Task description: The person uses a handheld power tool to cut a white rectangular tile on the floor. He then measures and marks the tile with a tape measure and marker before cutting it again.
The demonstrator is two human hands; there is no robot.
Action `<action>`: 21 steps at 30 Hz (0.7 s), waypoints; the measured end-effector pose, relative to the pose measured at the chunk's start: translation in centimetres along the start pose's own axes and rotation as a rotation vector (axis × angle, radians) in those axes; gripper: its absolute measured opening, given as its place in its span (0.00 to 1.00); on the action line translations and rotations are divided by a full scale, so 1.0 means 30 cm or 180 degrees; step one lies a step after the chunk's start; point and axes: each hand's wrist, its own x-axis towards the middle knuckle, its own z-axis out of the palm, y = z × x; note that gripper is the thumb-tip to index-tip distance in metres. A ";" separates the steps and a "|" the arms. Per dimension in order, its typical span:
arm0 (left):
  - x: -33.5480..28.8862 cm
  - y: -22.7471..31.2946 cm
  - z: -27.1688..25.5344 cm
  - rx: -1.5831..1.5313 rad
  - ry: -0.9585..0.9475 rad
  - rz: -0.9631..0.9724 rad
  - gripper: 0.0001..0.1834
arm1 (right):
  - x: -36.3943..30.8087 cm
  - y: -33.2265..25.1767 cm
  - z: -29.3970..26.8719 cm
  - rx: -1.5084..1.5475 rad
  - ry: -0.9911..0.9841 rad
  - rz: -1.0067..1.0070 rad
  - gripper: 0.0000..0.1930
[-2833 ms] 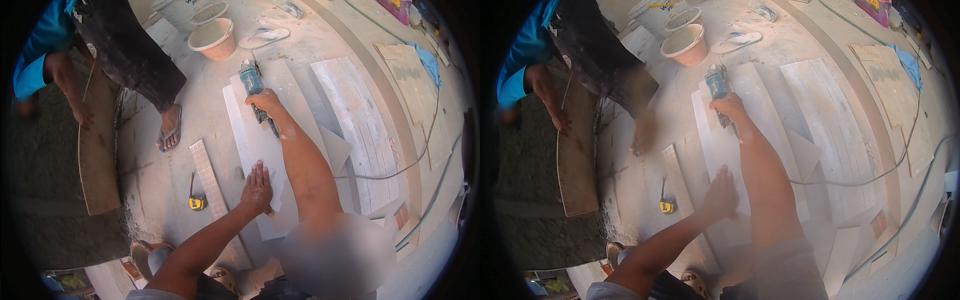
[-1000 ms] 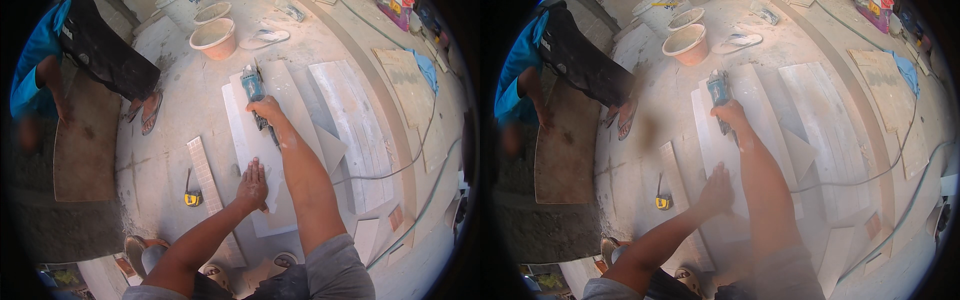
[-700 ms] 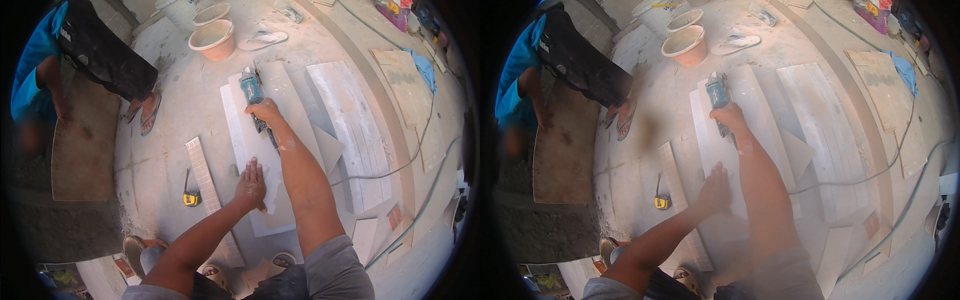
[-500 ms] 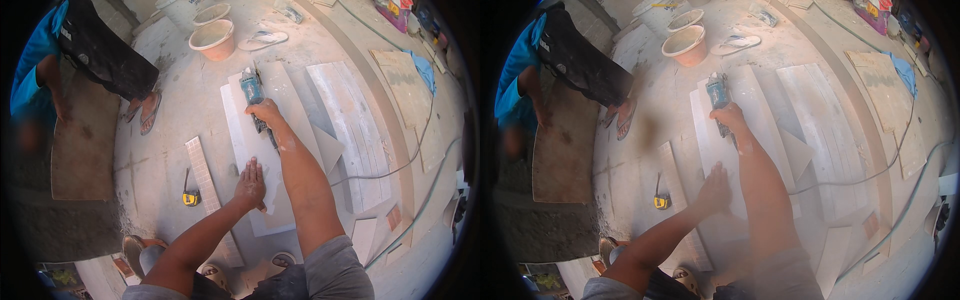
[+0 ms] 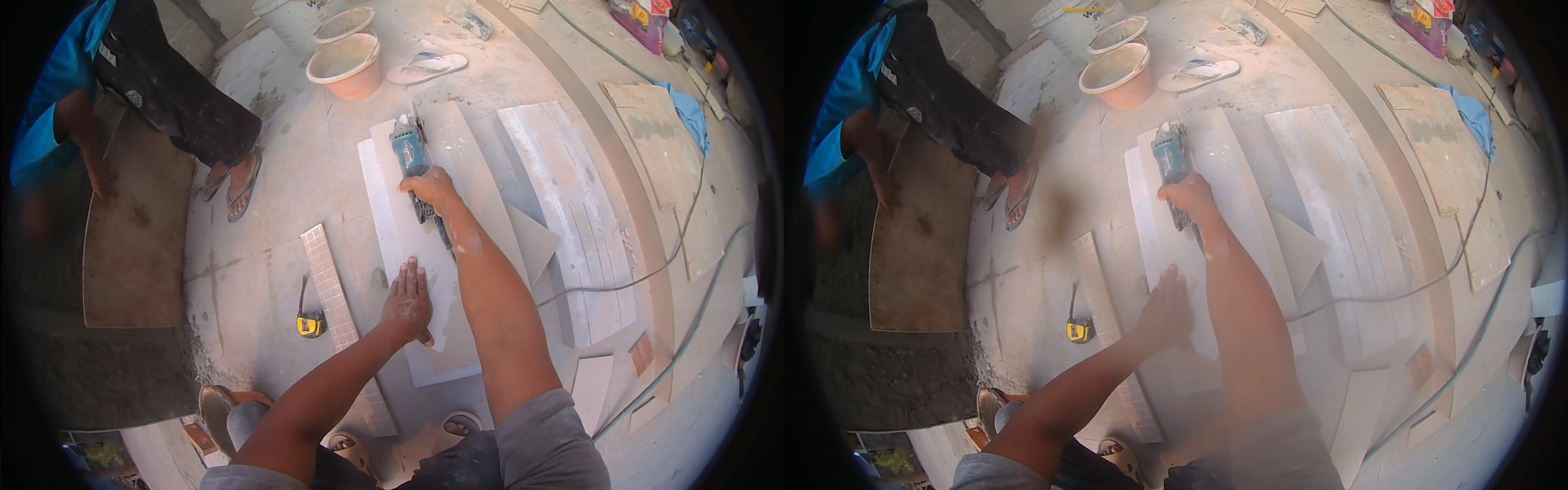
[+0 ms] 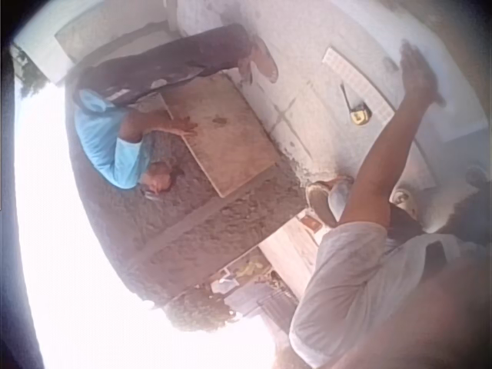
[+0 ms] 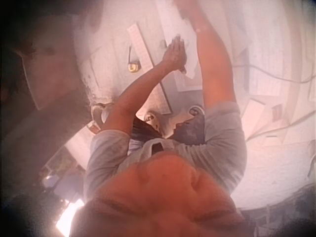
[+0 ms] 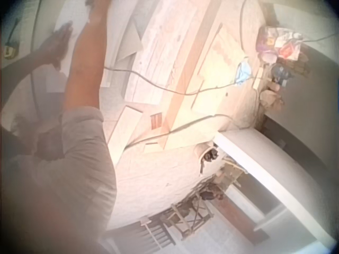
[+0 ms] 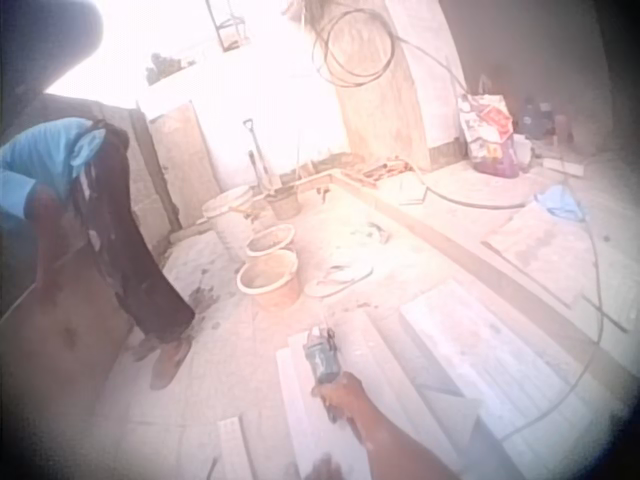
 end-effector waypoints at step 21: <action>-0.011 -0.003 -0.010 -0.0180 0.0143 0.0108 0.89 | -0.039 0.019 0.001 -0.0104 0.0143 -0.0068 0.26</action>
